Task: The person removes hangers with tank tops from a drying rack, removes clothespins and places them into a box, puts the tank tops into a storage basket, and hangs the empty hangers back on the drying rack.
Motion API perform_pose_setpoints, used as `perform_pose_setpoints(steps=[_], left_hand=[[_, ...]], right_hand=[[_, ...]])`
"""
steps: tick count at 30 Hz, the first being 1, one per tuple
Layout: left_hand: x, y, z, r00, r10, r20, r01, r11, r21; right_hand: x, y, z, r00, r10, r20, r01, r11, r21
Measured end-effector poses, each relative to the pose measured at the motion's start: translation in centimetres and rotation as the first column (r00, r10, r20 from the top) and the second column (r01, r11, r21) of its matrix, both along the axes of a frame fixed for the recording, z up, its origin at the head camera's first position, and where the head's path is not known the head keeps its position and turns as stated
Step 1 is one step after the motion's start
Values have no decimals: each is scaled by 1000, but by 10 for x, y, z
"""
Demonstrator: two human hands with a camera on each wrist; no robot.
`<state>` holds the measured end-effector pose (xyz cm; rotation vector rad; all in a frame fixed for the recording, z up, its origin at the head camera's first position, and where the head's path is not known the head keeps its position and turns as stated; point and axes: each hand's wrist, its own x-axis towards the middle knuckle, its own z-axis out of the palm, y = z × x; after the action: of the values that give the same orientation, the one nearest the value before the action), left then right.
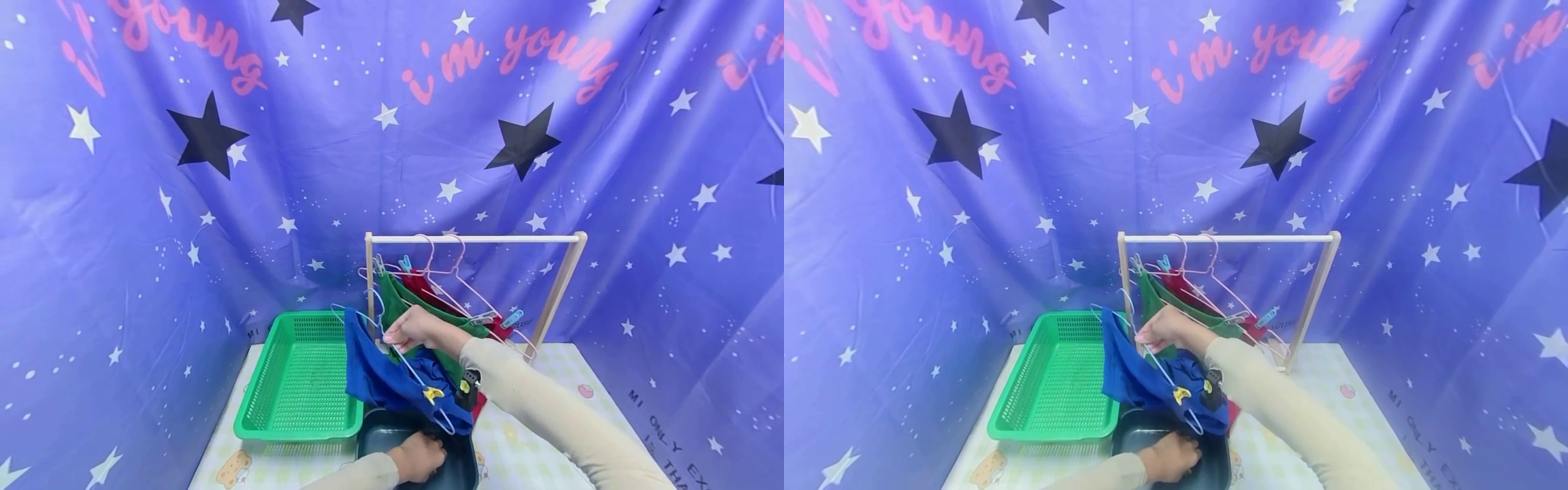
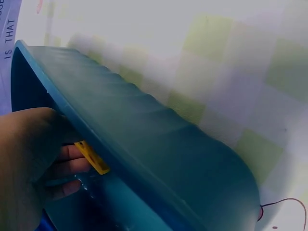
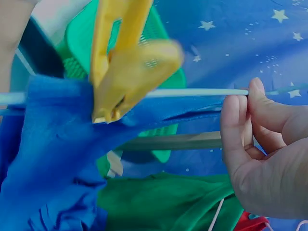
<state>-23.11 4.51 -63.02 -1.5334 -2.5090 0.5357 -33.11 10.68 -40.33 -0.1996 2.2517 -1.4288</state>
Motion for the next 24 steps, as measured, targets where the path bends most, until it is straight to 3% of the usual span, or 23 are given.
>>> perform_pose_setpoints(steps=[9,14,18,24], left_hand=[[2,-2,1,995,50,81,-50,999,-8],[6,-10,9,999,20,36,-21,1000,18],[7,-23,21,999,-48,14,46,995,92],[9,-45,50,991,-133,-31,137,960,245]], right_hand=[[-2,1,-3,995,27,96,-15,992,-123],[-2,1,-5,993,13,114,3,990,-144],[-1,0,-5,992,8,123,11,988,-155],[-2,1,-5,992,-1,123,18,990,-137]])
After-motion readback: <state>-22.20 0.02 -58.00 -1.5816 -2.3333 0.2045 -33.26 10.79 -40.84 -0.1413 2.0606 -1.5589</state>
